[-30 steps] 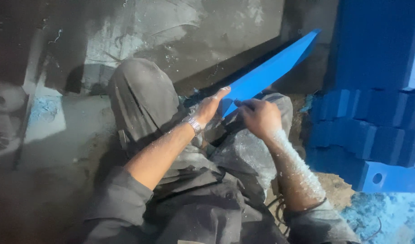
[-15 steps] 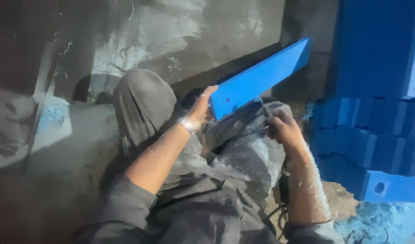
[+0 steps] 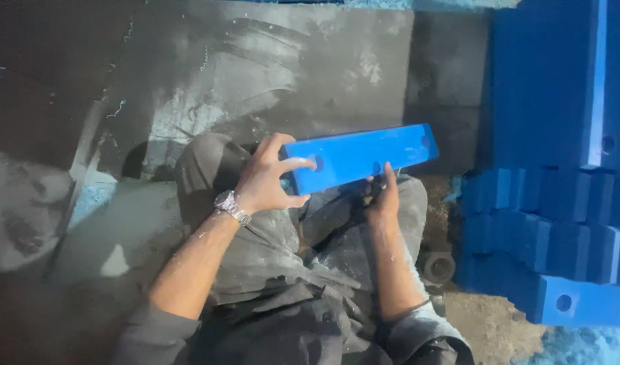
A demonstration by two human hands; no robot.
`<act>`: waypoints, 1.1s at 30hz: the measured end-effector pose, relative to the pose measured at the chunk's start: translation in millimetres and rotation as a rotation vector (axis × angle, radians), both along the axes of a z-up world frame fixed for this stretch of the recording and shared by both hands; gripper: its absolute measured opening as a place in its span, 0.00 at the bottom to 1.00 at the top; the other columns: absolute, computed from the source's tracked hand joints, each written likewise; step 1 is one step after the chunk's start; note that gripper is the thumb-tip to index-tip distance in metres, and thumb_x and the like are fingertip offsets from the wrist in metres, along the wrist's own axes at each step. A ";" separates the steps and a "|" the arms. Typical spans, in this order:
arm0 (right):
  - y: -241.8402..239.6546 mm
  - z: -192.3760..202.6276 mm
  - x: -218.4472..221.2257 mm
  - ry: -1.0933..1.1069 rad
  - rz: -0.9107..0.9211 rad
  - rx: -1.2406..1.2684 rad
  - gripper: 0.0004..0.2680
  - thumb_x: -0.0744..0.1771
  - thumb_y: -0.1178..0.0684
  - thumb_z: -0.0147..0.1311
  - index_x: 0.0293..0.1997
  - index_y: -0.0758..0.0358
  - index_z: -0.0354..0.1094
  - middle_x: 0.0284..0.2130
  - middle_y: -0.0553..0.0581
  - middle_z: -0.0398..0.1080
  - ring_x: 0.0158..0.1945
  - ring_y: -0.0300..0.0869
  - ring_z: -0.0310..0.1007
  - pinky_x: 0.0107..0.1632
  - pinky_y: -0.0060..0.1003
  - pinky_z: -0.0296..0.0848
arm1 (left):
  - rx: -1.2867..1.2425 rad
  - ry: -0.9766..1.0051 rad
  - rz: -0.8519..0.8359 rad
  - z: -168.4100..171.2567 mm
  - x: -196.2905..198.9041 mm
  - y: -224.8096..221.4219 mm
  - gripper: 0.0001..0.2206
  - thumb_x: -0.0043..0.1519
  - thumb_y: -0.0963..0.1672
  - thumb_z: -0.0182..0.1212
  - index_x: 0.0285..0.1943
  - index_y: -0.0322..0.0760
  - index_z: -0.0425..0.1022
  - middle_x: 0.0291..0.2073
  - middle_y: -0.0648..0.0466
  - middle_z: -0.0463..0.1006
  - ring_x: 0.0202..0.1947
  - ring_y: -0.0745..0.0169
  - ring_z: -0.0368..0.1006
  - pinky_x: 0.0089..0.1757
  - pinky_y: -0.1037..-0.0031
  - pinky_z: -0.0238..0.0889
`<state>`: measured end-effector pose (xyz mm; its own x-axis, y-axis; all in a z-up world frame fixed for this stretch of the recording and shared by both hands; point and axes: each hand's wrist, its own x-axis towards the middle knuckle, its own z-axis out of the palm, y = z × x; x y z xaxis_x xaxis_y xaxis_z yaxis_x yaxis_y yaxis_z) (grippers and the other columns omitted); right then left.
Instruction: Using a hand grinder to smooth the edges of blue plastic components and marking hole details with a pen.
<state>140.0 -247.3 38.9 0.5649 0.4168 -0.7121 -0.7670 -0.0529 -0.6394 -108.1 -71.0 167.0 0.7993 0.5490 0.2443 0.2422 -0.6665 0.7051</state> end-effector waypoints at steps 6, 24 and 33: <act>27.9 -62.5 5.8 0.160 -0.058 0.260 0.12 0.66 0.41 0.64 0.35 0.51 0.64 0.19 0.48 0.63 0.18 0.36 0.60 0.21 0.31 0.58 | -0.145 0.096 -0.006 5.6 -12.5 31.6 0.29 0.38 0.46 0.78 0.53 0.57 0.80 0.62 0.46 0.66 0.60 0.42 0.67 0.55 0.56 0.65; 313.2 72.0 19.0 -0.118 0.111 0.378 0.12 0.63 0.44 0.63 0.40 0.59 0.69 0.26 0.53 0.71 0.13 0.41 0.56 0.16 0.37 0.52 | -0.073 -0.156 0.643 -53.9 -7.2 17.2 0.16 0.55 0.47 0.71 0.49 0.38 0.78 0.58 0.44 0.72 0.55 0.44 0.73 0.52 0.60 0.69; 289.1 100.0 -22.5 -0.522 0.552 -0.001 0.18 0.62 0.46 0.61 0.57 0.50 0.68 0.20 0.51 0.68 0.15 0.39 0.57 0.18 0.38 0.54 | 0.028 0.007 0.572 -64.3 -3.3 16.4 0.14 0.53 0.48 0.70 0.45 0.42 0.80 0.51 0.48 0.75 0.52 0.41 0.72 0.53 0.57 0.63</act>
